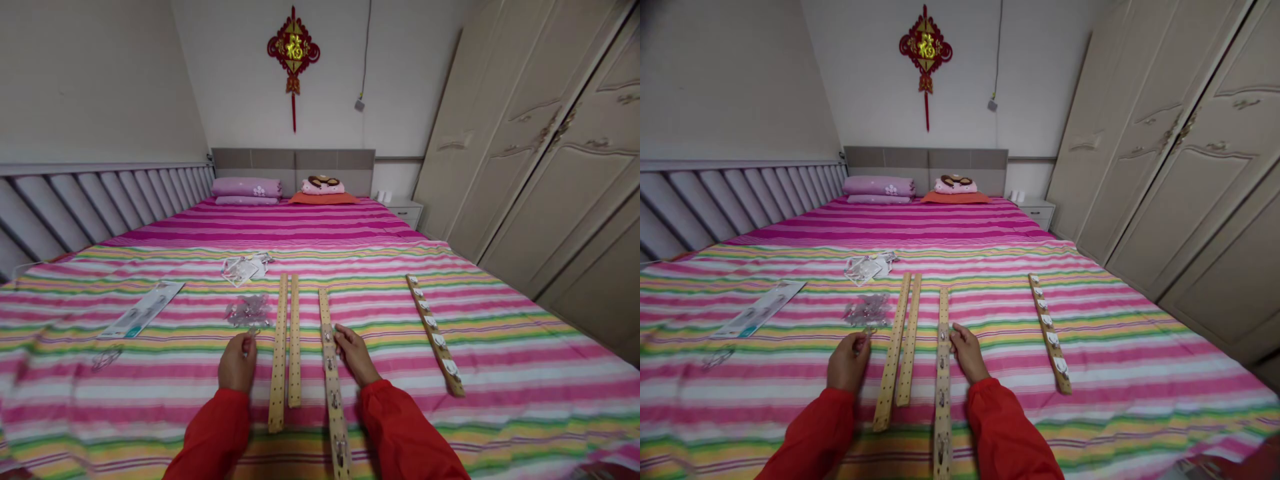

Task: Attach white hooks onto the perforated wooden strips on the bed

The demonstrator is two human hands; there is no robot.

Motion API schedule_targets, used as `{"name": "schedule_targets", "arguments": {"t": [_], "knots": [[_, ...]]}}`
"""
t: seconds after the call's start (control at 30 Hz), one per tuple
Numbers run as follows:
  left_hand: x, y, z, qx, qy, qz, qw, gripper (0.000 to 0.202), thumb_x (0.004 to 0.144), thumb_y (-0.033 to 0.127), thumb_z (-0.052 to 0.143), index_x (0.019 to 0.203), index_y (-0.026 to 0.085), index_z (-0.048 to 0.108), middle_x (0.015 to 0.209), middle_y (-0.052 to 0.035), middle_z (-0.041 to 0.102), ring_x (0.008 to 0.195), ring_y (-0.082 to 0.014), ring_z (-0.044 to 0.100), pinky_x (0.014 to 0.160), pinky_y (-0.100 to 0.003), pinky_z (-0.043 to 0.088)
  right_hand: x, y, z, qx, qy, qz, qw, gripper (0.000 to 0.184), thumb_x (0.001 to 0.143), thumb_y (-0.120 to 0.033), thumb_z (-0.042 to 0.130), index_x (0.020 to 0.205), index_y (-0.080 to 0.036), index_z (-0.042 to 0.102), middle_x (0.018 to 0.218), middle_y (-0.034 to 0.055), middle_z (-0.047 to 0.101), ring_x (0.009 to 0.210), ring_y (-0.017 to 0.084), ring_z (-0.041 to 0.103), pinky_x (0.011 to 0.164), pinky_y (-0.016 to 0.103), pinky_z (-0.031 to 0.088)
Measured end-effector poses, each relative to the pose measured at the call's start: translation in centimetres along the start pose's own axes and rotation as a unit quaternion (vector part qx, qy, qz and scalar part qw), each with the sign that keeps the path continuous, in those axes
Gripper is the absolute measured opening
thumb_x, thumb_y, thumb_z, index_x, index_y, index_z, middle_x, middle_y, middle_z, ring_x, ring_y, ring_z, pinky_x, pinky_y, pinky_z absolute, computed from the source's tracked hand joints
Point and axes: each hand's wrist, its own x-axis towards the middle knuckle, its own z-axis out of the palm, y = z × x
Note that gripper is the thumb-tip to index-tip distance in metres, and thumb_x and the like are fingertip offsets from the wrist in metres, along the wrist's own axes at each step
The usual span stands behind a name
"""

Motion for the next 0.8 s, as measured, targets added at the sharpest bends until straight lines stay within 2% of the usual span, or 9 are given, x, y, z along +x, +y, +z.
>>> {"name": "schedule_targets", "arguments": {"t": [0.1,0.17,0.27,0.37,0.43,0.47,0.67,0.8], "knots": [[0.6,0.4,-0.7,-0.065,0.029,-0.092,0.993,0.021,0.067,0.034,0.059,0.08,0.019,0.061,0.068,-0.0008,0.063,0.065,-0.0165,0.059,0.065,-0.028,0.046,0.0,0.0,0.0,0.008,-0.002,0.0,1.0,0.048,0.062,-0.041,0.072,0.101,-0.013,0.066,0.047,-0.0052,0.053,0.041,0.011,0.043,0.04,0.023,0.027],[1.1,0.7,-1.0,-0.167,0.039,-0.179,0.969,0.022,0.063,0.028,0.062,0.083,0.017,0.061,0.067,0.0004,0.063,0.063,-0.0147,0.06,0.063,-0.026,0.048,-0.1,-0.1,0.0,0.013,0.0,-0.001,1.0,0.046,0.062,-0.04,0.073,0.1,-0.014,0.066,0.047,-0.005,0.054,0.042,0.011,0.044,0.04,0.023,0.028],[1.8,1.3,-1.3,-0.304,0.036,-0.297,0.904,0.019,0.063,0.019,0.064,0.082,0.014,0.061,0.059,0.0023,0.061,0.052,-0.01,0.057,0.049,-0.019,0.043,-0.2,-0.2,0.0,0.017,0.001,-0.002,1.0,0.047,0.062,-0.04,0.073,0.1,-0.014,0.066,0.049,-0.0046,0.055,0.042,0.011,0.045,0.04,0.023,0.029],[1.9,2.3,-1.5,-0.417,0.001,-0.377,0.827,0.007,0.068,0.009,0.061,0.075,0.013,0.06,0.053,0.0029,0.059,0.045,-0.0057,0.052,0.04,-0.013,0.037,-0.3,-0.3,0.0,0.023,0.0,0.002,1.0,0.047,0.063,-0.039,0.073,0.101,-0.013,0.065,0.049,-0.0049,0.054,0.042,0.01,0.045,0.041,0.023,0.029],[1.8,3.1,-1.5,-0.477,-0.031,-0.396,0.784,0.009,0.072,0.004,0.057,0.072,0.013,0.059,0.054,0.0023,0.059,0.045,-0.0046,0.053,0.039,-0.011,0.038,-0.3,-0.4,0.0,0.034,0.0,0.003,0.999,0.046,0.063,-0.038,0.073,0.101,-0.012,0.065,0.051,-0.0044,0.056,0.042,0.01,0.045,0.041,0.022,0.03],[1.8,3.5,-1.5,-0.493,-0.044,-0.396,0.773,0.011,0.073,0.002,0.055,0.072,0.013,0.059,0.054,0.0022,0.059,0.045,-0.0044,0.054,0.039,-0.01,0.039,-0.3,-0.5,0.0,0.041,0.002,0.004,0.999,0.046,0.063,-0.037,0.073,0.101,-0.012,0.065,0.053,-0.0035,0.058,0.042,0.009,0.045,0.041,0.022,0.03],[1.1,7.3,-0.6,-0.513,-0.116,-0.339,0.78,0.014,0.074,0.001,0.06,0.079,0.014,0.061,0.059,0.0029,0.062,0.048,-0.0044,0.058,0.043,-0.01,0.044,-0.2,-0.6,0.0,0.097,0.014,0.009,0.995,0.044,0.061,-0.039,0.076,0.095,-0.013,0.066,0.062,0.0005,0.064,0.042,0.008,0.046,0.04,0.021,0.029],[0.4,9.9,1.2,-0.527,-0.174,-0.361,0.75,0.012,0.076,0.001,0.058,0.075,0.013,0.06,0.061,0.0009,0.063,0.051,-0.0057,0.06,0.046,-0.011,0.047,0.0,-0.7,-0.3,0.126,0.013,0.002,0.992,0.043,0.059,-0.043,0.077,0.088,-0.013,0.069,0.061,0.0011,0.064,0.042,0.008,0.046,0.039,0.021,0.029]]}}
